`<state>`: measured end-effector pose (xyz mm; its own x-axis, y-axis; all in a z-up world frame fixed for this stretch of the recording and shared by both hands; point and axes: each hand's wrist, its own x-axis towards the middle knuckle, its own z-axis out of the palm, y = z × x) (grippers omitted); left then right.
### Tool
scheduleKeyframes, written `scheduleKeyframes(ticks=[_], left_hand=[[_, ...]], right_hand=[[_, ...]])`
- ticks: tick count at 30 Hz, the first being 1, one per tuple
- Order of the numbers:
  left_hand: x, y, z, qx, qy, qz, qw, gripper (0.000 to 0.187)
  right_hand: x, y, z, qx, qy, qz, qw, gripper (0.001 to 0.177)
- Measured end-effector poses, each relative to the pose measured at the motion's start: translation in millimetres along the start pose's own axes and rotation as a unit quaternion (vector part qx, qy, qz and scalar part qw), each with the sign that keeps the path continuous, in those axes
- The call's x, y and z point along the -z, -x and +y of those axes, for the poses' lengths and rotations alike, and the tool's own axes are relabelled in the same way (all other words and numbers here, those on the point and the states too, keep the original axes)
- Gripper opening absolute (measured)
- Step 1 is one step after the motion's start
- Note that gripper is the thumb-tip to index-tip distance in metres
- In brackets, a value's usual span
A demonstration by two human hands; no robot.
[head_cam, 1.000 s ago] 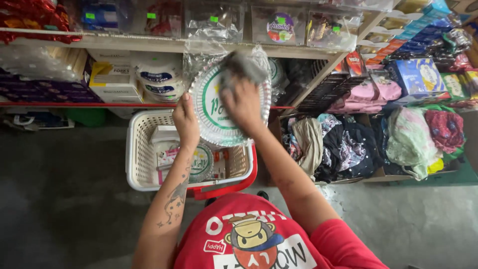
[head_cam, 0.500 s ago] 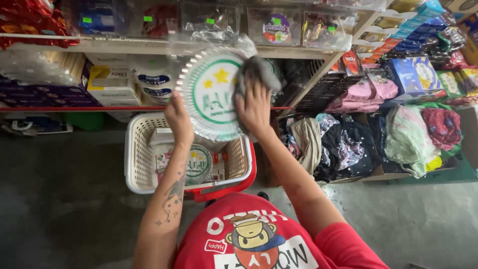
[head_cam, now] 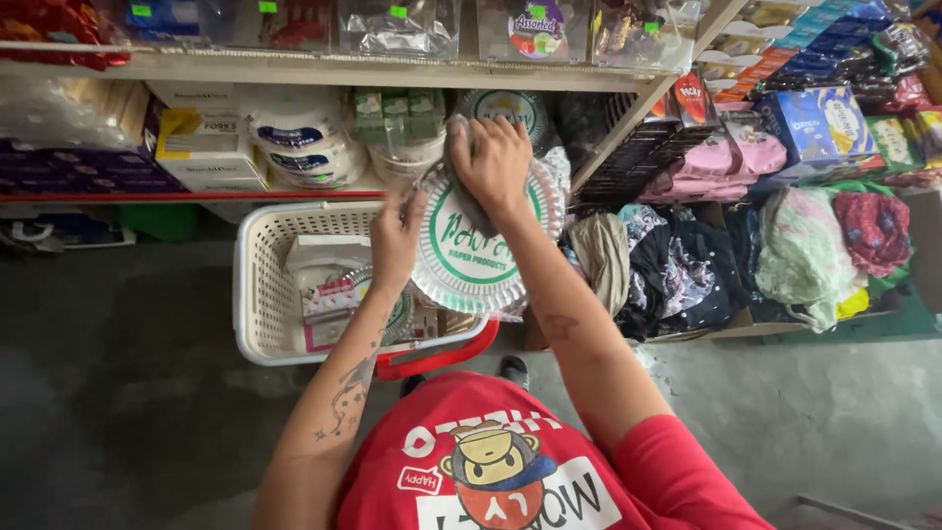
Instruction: Wiping dust off various paper plates and other merchandise in a store aisle and placing them in a shopping basket.
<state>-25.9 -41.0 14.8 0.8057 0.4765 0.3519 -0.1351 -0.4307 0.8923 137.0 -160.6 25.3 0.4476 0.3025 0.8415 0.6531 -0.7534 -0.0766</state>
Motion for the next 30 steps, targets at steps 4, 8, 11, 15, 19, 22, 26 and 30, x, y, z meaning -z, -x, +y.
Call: scheduleKeyframes(ticks=[4,8,11,15,19,22,26,30], left_hand=[[-18.2,0.5,-9.2,-0.024,0.058,0.028,0.998,0.044],[-32.4,1.7,-1.9,-0.03,0.079,0.081,0.993,0.028],[-32.3,-3.1,1.0,0.038,0.118,0.093,0.988,0.032],[-69.9,-4.1,15.0,0.034,0.085,0.135,0.987,0.035],[-94.2,-14.4,16.3,0.069,0.079,0.253,0.962,0.042],[-93.2,-16.4,12.2,0.065,0.089,0.281,0.953,0.038],[-106.7,0.4,27.7,0.06,0.112,0.217,0.968,0.042],[-130.2,6.8,19.7,0.059,0.103,0.2,0.973,0.039]], right_hand=[[25.4,1.8,-33.7,0.064,-0.071,-0.009,0.995,0.023],[37.8,10.7,-24.0,0.108,-0.068,-0.116,0.985,0.058],[43.2,14.5,29.7,-0.106,-0.024,-0.195,0.975,0.062],[70.9,23.8,14.6,-0.107,-0.03,-0.23,0.967,0.074],[88.0,63.3,20.6,0.149,-0.11,-0.121,0.975,0.05],[72.1,86.9,81.1,0.113,-0.074,-0.153,0.979,0.056],[47.9,71.0,140.8,-0.03,-0.006,-0.117,0.993,0.071],[43.3,46.1,105.8,-0.023,0.005,-0.126,0.992,0.078]])
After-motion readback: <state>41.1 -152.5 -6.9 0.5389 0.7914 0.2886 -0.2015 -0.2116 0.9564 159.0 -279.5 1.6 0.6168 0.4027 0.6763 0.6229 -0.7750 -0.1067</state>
